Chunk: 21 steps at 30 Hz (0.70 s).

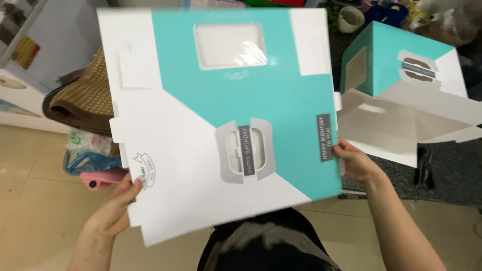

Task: Assembling and stapling cardboard cake boxes.

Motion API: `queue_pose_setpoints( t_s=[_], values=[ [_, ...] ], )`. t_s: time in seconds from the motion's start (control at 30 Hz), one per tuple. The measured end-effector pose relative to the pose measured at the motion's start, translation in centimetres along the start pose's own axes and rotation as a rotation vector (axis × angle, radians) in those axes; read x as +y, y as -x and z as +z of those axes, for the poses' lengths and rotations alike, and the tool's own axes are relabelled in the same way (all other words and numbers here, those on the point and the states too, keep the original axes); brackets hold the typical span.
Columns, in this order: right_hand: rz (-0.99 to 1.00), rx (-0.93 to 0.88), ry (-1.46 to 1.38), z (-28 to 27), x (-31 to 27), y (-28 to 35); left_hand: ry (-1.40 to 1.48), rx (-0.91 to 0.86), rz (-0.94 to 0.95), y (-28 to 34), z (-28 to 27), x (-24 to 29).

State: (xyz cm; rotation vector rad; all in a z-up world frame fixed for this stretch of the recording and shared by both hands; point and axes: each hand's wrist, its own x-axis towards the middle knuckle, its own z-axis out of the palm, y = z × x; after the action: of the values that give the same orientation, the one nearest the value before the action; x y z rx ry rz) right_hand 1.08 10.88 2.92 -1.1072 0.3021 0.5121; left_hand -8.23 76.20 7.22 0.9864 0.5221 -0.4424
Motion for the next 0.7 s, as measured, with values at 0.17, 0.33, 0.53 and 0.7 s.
queue_pose_setpoints(
  t_s=[0.17, 0.33, 0.53, 0.7],
  values=[
    [0.065, 0.185, 0.231, -0.1, -0.4, -0.1, -0.046, 0.017, -0.015, -1.0, -1.1, -1.0],
    [0.157, 0.201, 0.128, 1.0, -1.4, 2.0, -0.042, 0.068, -0.06, 0.3, -1.4, -0.6],
    [0.125, -0.05, 0.009, -5.5, 2.0, 0.9, -0.093, 0.011, -0.162, 0.8, -0.2, 1.5],
    [0.131, 0.063, 0.355, -2.7, -0.5, 1.0, -0.685, -0.016, -0.122, 1.2, 0.2, 4.5]
  ],
)
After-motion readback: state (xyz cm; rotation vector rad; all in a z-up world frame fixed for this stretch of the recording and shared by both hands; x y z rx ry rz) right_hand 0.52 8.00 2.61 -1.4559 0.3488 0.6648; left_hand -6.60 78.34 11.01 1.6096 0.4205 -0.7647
